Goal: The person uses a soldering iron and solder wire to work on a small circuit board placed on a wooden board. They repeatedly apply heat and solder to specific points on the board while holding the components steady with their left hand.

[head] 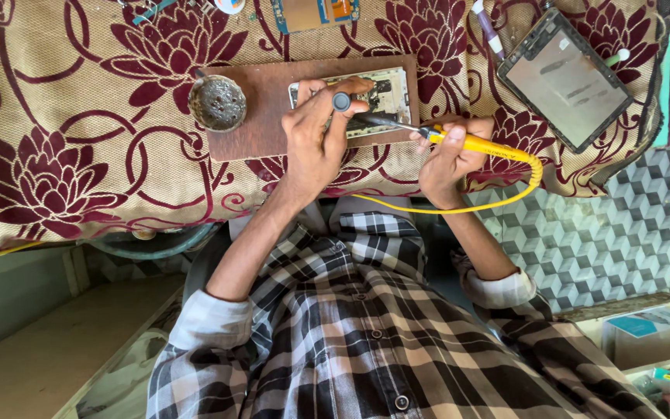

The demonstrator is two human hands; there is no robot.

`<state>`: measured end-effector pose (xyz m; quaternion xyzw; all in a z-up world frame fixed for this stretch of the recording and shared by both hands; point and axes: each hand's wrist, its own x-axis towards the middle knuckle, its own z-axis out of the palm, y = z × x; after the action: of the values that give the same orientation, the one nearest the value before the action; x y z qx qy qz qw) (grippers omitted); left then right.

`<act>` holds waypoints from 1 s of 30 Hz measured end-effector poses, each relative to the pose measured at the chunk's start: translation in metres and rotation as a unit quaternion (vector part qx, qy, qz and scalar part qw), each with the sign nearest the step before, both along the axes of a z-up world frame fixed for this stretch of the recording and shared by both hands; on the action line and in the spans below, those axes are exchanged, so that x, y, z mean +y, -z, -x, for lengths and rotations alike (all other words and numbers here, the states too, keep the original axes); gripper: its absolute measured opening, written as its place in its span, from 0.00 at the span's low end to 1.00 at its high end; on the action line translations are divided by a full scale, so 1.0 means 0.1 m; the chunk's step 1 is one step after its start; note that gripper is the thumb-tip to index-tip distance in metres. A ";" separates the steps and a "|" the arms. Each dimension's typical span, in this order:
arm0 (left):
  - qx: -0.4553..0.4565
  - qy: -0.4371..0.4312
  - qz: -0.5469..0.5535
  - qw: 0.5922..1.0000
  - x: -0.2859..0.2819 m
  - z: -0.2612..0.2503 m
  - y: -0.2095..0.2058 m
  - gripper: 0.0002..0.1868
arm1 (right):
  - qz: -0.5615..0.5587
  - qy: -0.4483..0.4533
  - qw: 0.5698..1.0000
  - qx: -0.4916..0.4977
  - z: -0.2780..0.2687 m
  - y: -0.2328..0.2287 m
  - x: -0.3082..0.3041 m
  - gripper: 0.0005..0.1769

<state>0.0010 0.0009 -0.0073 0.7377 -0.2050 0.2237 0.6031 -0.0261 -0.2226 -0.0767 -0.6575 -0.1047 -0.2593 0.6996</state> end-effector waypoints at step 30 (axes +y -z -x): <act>-0.010 -0.007 -0.004 1.000 -0.01 -0.02 0.00 0.09 | -0.052 0.030 0.998 -0.002 -0.02 -0.03 0.01 0.17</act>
<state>0.0025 -0.0005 -0.0072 0.7395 -0.2069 0.2338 0.5964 -0.0244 -0.2219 -0.0735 -0.6228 -0.0727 -0.2868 0.7243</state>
